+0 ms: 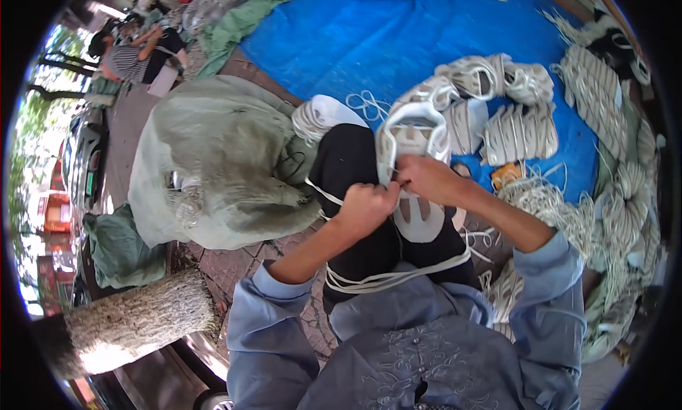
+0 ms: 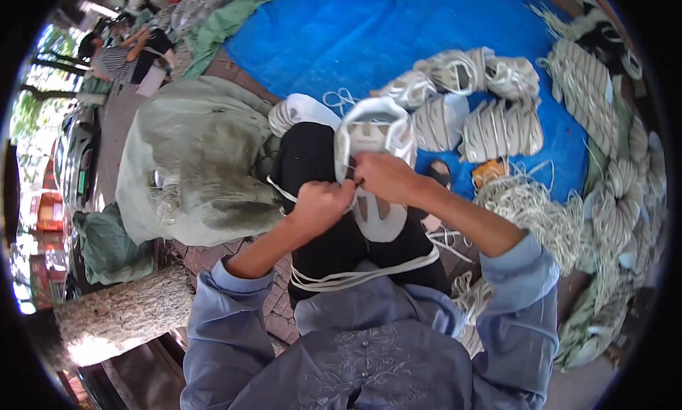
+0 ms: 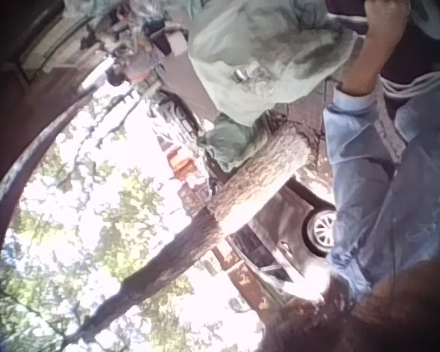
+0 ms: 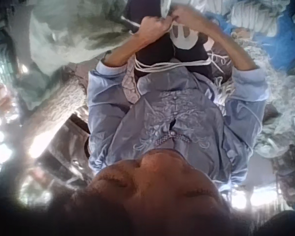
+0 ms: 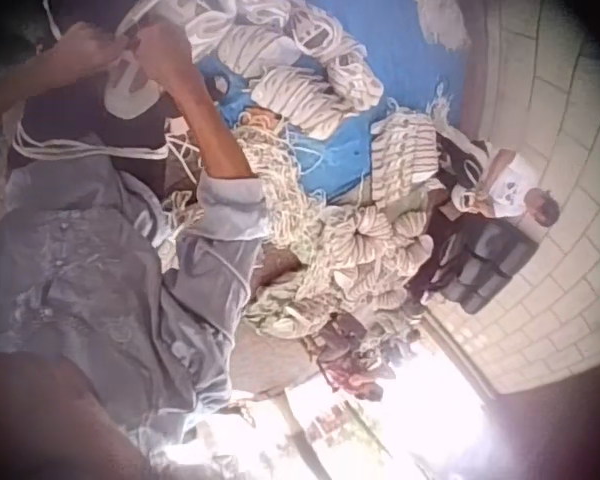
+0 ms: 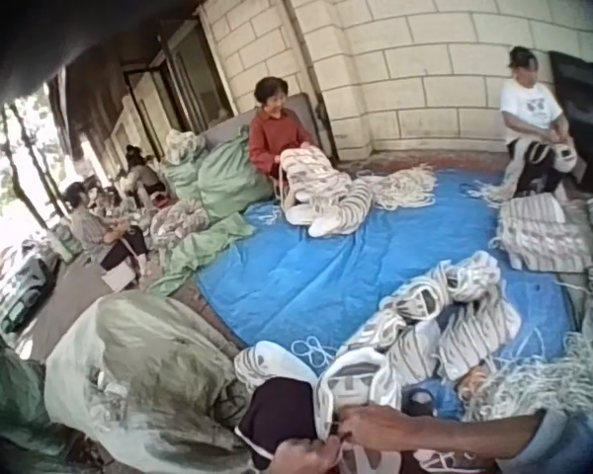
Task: The person sits on a blue tarp on a sidewalk and laces a white sneaker by hand. They thread a long white lace through the eyelets, pull it tight, and tie a knot, repeating the process to secure the shoe.
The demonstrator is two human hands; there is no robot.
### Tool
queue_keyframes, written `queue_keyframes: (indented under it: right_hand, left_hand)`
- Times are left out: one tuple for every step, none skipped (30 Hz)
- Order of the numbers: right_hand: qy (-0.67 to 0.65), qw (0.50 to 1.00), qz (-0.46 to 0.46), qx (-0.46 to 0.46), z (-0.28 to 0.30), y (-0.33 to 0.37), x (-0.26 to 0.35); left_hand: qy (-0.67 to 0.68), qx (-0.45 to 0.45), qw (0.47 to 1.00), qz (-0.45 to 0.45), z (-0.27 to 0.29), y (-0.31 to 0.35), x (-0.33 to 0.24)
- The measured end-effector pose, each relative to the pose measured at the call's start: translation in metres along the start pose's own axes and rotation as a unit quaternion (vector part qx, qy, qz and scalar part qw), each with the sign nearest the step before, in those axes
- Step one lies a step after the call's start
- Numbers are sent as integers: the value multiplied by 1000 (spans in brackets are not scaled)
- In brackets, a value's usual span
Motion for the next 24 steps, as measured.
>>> queue_keyframes:
  right_hand:
    - [-25, 999, -24, 18, 5, -4, 0]
    - [-70, 995, -62, 25, 1, -2, -8]
    - [-112, 988, -97, 31, -1, -1, -16]
    - [-154, 979, -129, 38, -4, 0, -22]
    - [-148, 979, -137, 37, -5, -1, -25]
    - [-142, 978, -146, 36, -8, -2, -28]
    - [-136, 978, -154, 35, -10, -3, -30]
    - [-139, 978, -148, 41, -12, -5, -31]
    - [-142, 978, -143, 47, -13, -9, -31]
    - [-145, 978, -137, 53, -13, -11, -31]
    - [-152, 979, -122, 63, -13, -14, -30]
    - [-157, 979, -107, 72, -12, -16, -29]
    - [-162, 979, -93, 82, -12, -17, -26]
    - [-147, 982, -84, 78, -13, -18, -26]
    - [-131, 986, -74, 75, -12, -19, -23]
    - [-115, 989, -63, 72, -12, -20, -20]
    - [-97, 988, -85, 91, -15, -19, -23]
    - [-77, 985, -104, 111, -14, -19, -20]
    - [-58, 982, -122, 131, -13, -18, -20]
    - [-49, 983, -118, 136, -12, -18, -18]
    - [-39, 983, -112, 141, -10, -17, -17]
    - [-29, 983, -106, 146, -10, -18, -15]
    - [-3, 985, -105, 137, -10, -18, -14]
    - [24, 986, -105, 127, -9, -18, -13]
  left_hand:
    - [-9, -14, 1000, 1, 4, 0, 1]
    - [-8, -20, 1000, -3, 2, 2, -2]
    - [-11, -28, 1000, -6, 3, 1, -2]
    - [-13, -30, 999, -6, 3, -1, -3]
    - [-16, -32, 999, -5, 3, -2, -3]
    - [-19, -34, 999, -5, 4, -3, -3]
    - [-18, -32, 999, -4, 4, -3, -2]
    - [-17, -31, 999, -3, 4, -3, -1]
    - [-16, -29, 999, -1, 4, -3, 1]
    - [-19, -30, 999, -2, 4, -2, 2]
    - [-21, -30, 999, -2, 4, -2, 3]
    - [-23, -32, 999, -3, 3, -1, 4]
    - [-26, -30, 999, -9, 2, -1, 4]
    - [-28, -28, 999, -15, 1, 1, 4]
    - [-32, -28, 999, -19, 1, 1, 4]
    - [-33, -30, 999, -23, 0, 2, 3]
    - [-34, -33, 999, -26, -1, 2, 2]
    - [-36, -35, 998, -27, -1, 4, 3]
    - [-31, -36, 999, -26, -1, 4, 3]
    - [-25, -38, 999, -24, 0, 4, 3]
    - [-21, -40, 999, -22, 0, 4, 3]
    - [-20, -42, 999, -17, 0, 4, 3]
    - [-18, -45, 999, -12, -1, 4, 3]
    - [-17, -49, 999, -8, 0, 3, 4]
Point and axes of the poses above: each hand's wrist, its own y-axis away from the middle knuckle, its own z-axis out of the back of the hand, x = y × z, the point moved 9 cm from there along -y, towards the middle knuckle, and after that the axes turned 11 degrees about y, right-handed, at the moved point
